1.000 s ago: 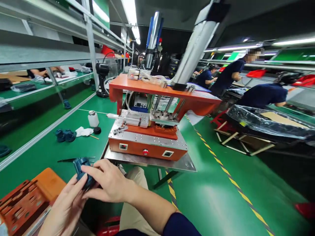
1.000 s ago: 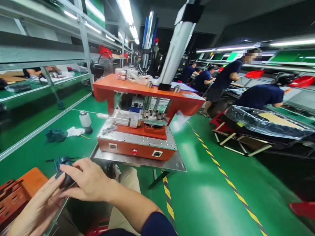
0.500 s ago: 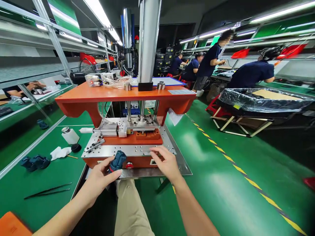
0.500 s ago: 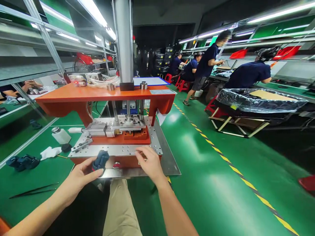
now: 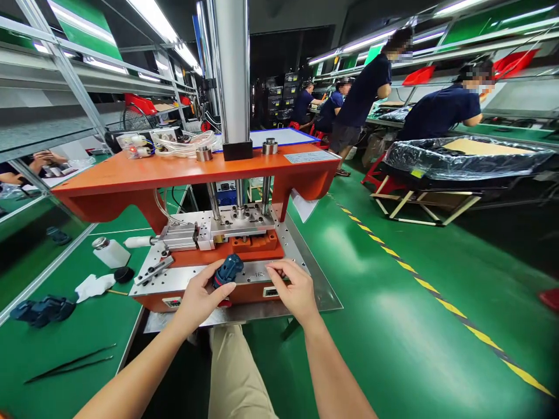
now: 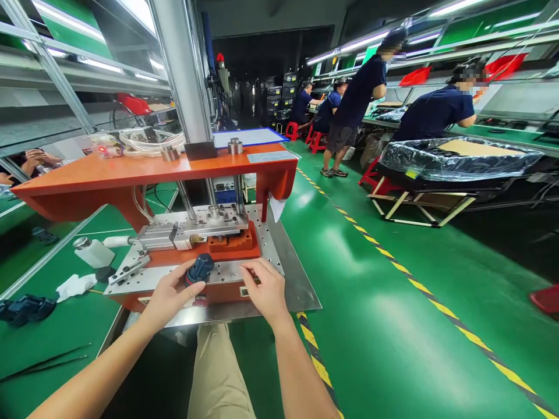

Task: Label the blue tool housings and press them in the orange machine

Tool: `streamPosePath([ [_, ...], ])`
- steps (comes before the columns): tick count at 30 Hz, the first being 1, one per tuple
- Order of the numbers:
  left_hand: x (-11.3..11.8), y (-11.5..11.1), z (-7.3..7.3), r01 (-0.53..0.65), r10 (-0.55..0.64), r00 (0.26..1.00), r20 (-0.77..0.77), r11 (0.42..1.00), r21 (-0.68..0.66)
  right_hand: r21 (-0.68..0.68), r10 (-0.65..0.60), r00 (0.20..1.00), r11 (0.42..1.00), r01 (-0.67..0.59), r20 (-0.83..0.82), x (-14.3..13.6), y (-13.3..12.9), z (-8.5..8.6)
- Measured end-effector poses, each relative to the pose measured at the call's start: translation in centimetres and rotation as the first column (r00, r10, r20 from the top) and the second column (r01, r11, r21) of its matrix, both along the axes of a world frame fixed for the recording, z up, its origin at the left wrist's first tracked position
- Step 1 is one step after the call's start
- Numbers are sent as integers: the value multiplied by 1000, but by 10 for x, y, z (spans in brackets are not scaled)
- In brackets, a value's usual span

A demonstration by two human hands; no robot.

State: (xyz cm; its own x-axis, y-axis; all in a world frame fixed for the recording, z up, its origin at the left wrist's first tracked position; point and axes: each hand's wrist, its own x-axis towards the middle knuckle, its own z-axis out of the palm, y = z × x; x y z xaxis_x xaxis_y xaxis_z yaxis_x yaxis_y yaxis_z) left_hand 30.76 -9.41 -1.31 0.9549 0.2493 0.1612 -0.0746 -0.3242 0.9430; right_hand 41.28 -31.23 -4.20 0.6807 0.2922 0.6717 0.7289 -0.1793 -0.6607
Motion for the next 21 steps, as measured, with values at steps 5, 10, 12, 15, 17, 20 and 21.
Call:
streamPosePath([
  [5,-1,2,-5,-5,5,1000,-8,1000,20,11,-9,1000,1000,9,20,1,1,-2],
  [10,-1,5,-6,-18,20,999,-28,997,70,11,-32,999,999,31,29,2,4,-2],
  [12,0,6,-7,-30,34,999,-40,996,89,9,-42,999,999,42,27,1,4,-2],
  [15,1,9,-10,-56,63,996,-63,993,105,12,-52,998,999,51,19,1,4,-2],
  [17,1,10,-11,-64,73,995,-75,992,110,16,-54,998,998,54,15,0,4,-1],
  [20,2,11,-13,-75,84,993,-87,992,104,17,-61,998,998,61,12,-2,3,0],
  [21,2,11,-13,-76,85,992,-93,992,100,19,-64,998,998,64,12,-2,3,0],
])
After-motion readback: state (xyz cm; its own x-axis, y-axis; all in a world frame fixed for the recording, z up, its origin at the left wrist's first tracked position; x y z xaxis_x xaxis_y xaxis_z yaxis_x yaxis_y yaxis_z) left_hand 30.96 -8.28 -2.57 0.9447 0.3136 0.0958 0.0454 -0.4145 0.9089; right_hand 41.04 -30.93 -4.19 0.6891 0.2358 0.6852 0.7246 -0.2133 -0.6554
